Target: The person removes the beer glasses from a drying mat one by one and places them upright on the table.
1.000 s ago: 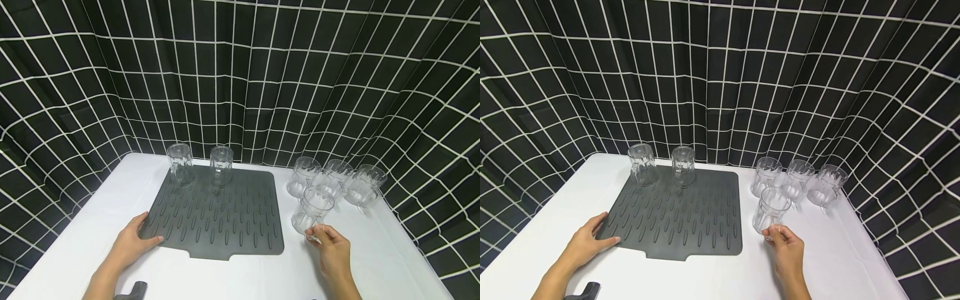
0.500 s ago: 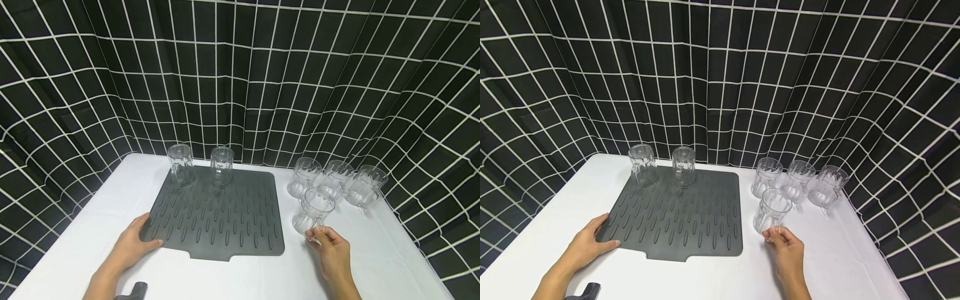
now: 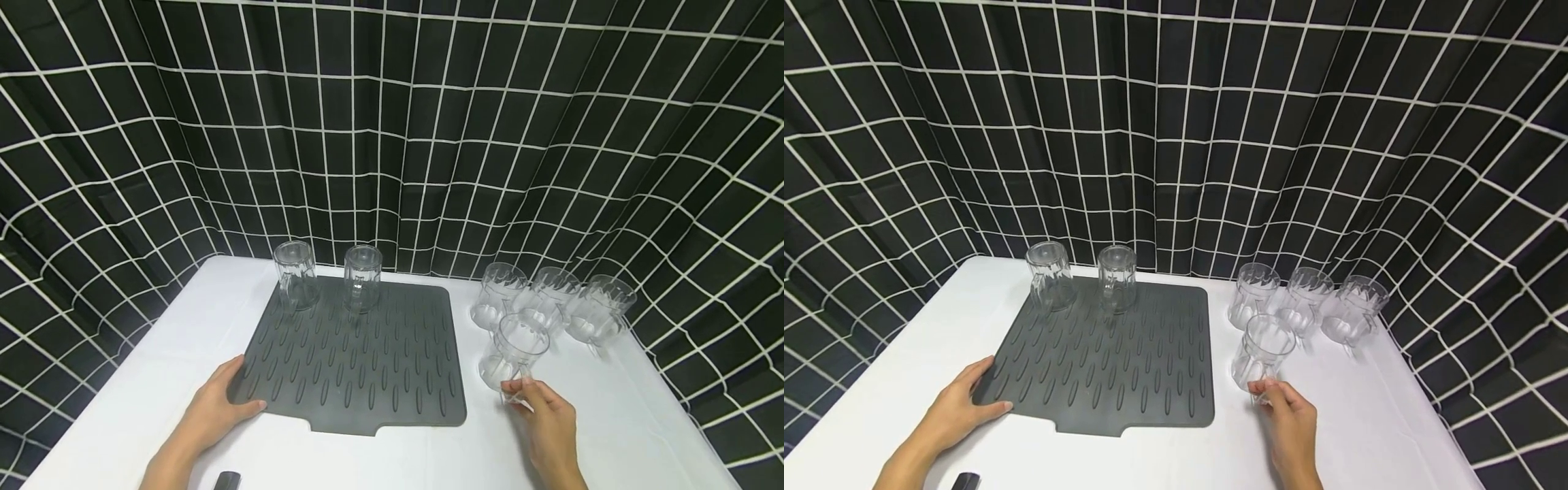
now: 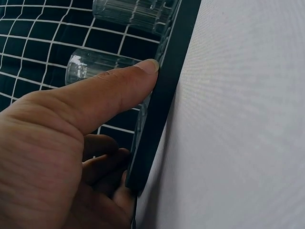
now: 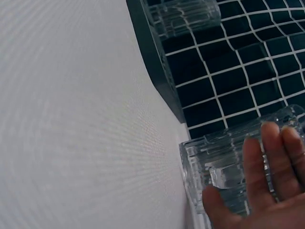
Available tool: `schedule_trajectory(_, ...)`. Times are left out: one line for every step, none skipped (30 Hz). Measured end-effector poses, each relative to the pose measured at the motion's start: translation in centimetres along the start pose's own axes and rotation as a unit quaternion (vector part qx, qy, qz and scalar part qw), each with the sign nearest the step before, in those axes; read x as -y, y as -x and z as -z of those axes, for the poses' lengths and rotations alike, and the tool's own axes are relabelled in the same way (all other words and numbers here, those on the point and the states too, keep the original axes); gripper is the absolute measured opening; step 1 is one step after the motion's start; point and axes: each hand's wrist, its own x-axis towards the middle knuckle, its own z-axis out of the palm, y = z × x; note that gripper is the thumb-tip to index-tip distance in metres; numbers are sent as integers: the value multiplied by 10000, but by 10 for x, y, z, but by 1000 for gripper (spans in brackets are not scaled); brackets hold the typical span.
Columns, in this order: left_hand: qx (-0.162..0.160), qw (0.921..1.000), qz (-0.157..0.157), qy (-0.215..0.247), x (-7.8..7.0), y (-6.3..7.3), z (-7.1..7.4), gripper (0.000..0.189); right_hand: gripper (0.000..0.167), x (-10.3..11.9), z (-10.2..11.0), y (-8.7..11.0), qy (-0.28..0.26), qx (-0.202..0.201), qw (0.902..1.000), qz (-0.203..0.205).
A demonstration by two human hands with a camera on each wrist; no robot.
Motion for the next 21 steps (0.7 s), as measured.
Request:
schedule_trajectory(-7,10000,-4,-4,0,0,0,104,40,0,1,0,183,-137,9997,27)
schedule_trajectory(-21,10000,-9,-12,0,0,0,104,44,0,2,0,424,-319,9986,52)
schedule_trajectory(-32,10000,-15,-19,0,0,0,104,45,0,3,-1,573,-532,9969,85)
schedule_trajectory(-61,10000,-29,-25,1,0,-1,104,45,0,4,-1,515,-787,9955,126)
schedule_trajectory(-65,10000,-31,-22,1,0,-1,104,44,1,5,-2,394,-1078,9932,179)
schedule_trajectory(-70,10000,-29,-23,2,0,-2,104,41,2,6,-2,358,-1404,9891,274)
schedule_trajectory(-68,10000,-29,-20,2,0,-4,104,39,4,8,-2,143,-1716,9841,433)
schedule_trajectory(-64,10000,-36,-24,3,0,-5,104,35,7,10,-2,-193,-1981,9777,676)
schedule_trajectory(-50,10000,-43,-14,3,0,-7,104,31,11,11,-1,-501,-2212,9691,969)
schedule_trajectory(-38,10000,-51,-16,2,0,-7,104,28,16,13,1,-757,-2396,9595,1276)
schedule_trajectory(-25,10000,-56,-28,2,0,-8,104,26,22,14,2,-911,-2511,9502,1604)
schedule_trajectory(-31,10000,-66,-52,1,0,-8,104,25,28,15,3,-1117,-2537,9411,1938)
schedule_trajectory(-43,9999,-80,-67,0,0,-8,103,24,35,15,4,-1395,-2432,9326,2273)
schedule_trajectory(-53,9999,-86,-80,-1,0,-7,102,23,42,14,5,-1662,-2265,9249,2563)
schedule_trajectory(-64,9999,-79,-87,-2,-1,-6,102,23,49,12,6,-1914,-2041,9180,2810)
schedule_trajectory(-79,9999,-67,-112,-3,-1,-5,101,22,55,10,7,-2209,-1741,9108,3021)
schedule_trajectory(-84,9999,-50,-126,-3,-1,-4,100,21,61,6,8,-2491,-1398,9038,3186)
schedule_trajectory(-81,9999,-28,-135,-3,-1,-3,100,20,67,3,9,-2761,-1048,8970,3289)
schedule_trajectory(-72,9999,-3,-130,-3,-1,-2,100,19,72,-1,9,-2920,-722,8924,3364)
schedule_trajectory(-58,9999,21,-129,-3,-1,-2,100,18,76,-5,10,-3101,-417,8858,3428)
schedule_trajectory(-48,9999,42,-131,-2,-1,-2,100,17,80,-10,10,-3197,-155,8816,3468)
